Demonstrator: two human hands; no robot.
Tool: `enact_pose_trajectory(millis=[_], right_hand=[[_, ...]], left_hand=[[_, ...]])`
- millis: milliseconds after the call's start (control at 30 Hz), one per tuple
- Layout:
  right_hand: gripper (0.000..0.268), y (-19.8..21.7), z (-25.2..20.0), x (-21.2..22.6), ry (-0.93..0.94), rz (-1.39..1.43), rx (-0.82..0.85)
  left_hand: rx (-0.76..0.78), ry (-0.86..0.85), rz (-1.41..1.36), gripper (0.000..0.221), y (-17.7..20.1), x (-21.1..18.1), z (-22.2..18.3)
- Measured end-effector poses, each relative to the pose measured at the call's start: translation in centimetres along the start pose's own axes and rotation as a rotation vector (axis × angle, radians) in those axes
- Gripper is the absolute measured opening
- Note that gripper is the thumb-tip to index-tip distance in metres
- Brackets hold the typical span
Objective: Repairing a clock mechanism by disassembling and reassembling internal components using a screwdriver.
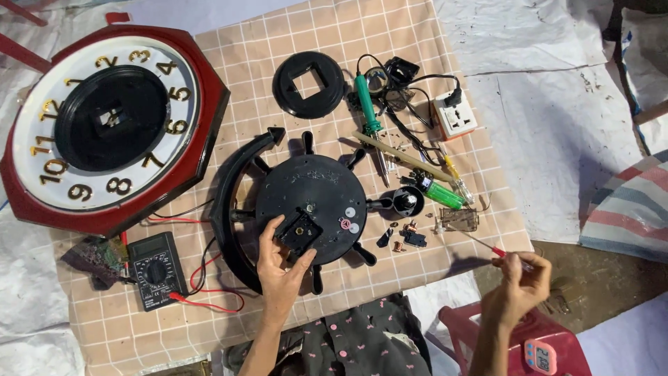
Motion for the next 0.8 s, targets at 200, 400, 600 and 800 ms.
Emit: enact_pose_trajectory(millis=[200,400,600,800], right_hand=[[0.011,-3.0,-0.3,1.0,0.055,-0.094,0.004],[0.007,-5.0,-1.1,1.7,0.306,-0.451,0.07],[0.016,-5.9,-1.6,1.4,0.458,-0.681,0.038],[0.016,-6.5,-1.8,1.8,0.522,-0.727,0.011]], left_hand=[[-0.01,-0.001,0.003,0.058,0.1,0.5,-0.3],[-0.006,0.005,-0.013,0.058,0.2,0.6,-0.2],[0.012,0.019,-0.035,0.059,0.3,0.3,0.0],[0.028,0.024,-0.072,0.059,0.4,0.4,0.1]])
Point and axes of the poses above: each hand's wrist, its own z-axis towards the middle knuckle, its own y-axis out of the back of the hand, x = y × z, the point moved 4 cm from there along z, towards the middle knuckle, and after that the axes turned 11 degrees about -y, right-handed, at the moved point
